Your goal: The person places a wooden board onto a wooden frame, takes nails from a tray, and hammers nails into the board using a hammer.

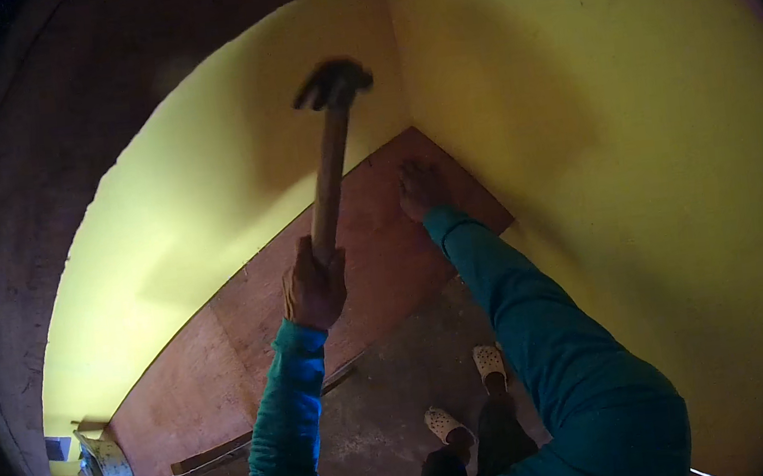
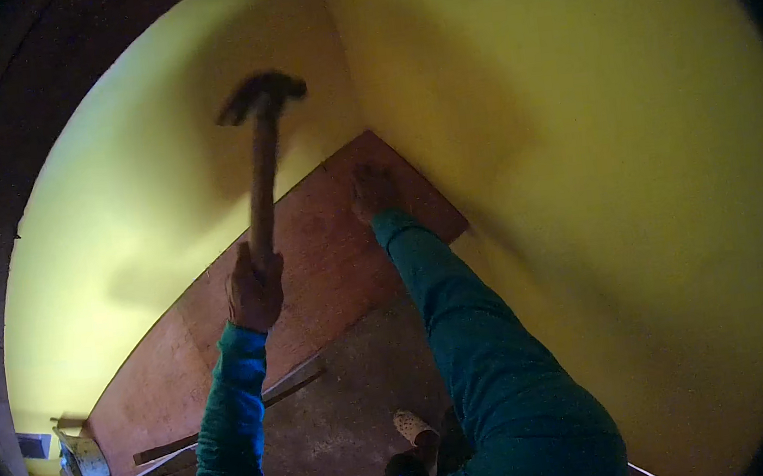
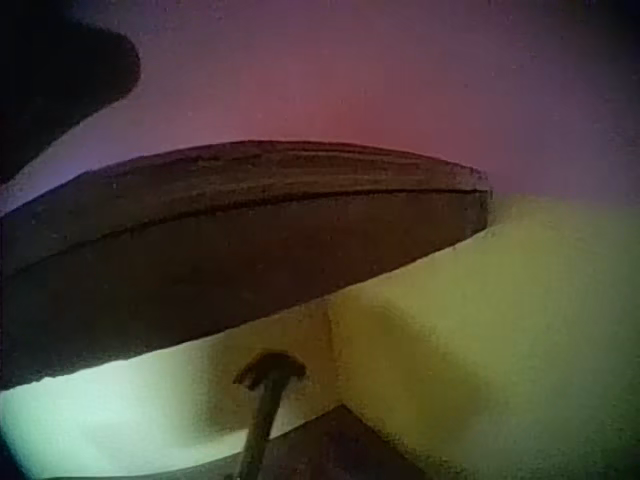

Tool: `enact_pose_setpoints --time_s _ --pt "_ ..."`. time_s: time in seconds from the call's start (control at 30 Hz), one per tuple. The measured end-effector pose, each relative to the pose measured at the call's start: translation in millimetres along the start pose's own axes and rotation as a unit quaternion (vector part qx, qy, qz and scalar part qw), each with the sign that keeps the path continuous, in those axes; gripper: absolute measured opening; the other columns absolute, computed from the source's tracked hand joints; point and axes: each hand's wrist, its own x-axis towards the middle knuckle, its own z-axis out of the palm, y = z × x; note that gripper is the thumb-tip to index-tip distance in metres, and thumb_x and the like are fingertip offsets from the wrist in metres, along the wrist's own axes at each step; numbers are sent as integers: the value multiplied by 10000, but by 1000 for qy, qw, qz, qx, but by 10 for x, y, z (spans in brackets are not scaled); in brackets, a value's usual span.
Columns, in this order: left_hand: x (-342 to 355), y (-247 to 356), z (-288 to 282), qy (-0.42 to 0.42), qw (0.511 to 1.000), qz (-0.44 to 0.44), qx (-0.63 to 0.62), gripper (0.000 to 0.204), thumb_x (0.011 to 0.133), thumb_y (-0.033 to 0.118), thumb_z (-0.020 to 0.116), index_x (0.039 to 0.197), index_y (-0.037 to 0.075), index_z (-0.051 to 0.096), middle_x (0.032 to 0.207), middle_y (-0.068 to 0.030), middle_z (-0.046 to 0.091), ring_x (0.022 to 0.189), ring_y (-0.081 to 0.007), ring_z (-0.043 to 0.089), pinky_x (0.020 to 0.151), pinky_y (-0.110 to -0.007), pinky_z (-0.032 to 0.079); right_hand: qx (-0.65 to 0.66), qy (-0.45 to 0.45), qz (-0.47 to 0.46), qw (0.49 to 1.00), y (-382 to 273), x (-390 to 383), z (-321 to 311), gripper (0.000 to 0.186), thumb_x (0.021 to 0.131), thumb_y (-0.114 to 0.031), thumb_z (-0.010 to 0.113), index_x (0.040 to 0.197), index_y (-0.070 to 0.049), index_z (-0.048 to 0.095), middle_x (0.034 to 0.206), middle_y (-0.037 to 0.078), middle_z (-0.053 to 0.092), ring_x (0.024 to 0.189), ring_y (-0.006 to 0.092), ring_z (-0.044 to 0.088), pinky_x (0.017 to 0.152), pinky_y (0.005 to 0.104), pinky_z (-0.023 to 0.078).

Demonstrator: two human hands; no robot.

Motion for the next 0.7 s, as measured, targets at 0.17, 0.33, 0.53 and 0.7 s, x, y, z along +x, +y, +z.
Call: enact_pose_setpoints --time_s 0.17,0.33,0.53,0.7 --pt "126 -1027 579 62 997 22 36 318 820 280 584 944 3 491 639 -197 564 586 -332 587 498 -428 435 7 15 -42 999 -270 -3 -133 396 892 -201 359 1242 -39 451 1311 139 423 1223 316 369 1038 453 266" --pt "158 -732 362 -118 985 -122 27 370 809 297 592 1021 15 481 697 -233 577 694 -375 608 572 -453 444 -29 46 -41 998 -101 -48 -74 400 876 -206 397 1232 -34 458 1285 157 443 1178 331 415 1010 442 312" --pt "107 122 41 63 995 12 -78 376 798 299 608 998 9 476 708 -240 576 677 -383 596 567 -452 447 -53 14 -29 998 -5 -41 -92 418 879 -215 386 1247 -26 445 1305 163 427 1189 316 413 994 442 334" --pt "139 -1458 871 -1 994 36 99 333 802 296 604 944 21 484 664 -211 584 643 -379 603 534 -442 446 132 -95 17 987 -261 94 -163 419 888 -218 356 1247 -22 448 1310 161 424 1194 316 408 1028 441 288"
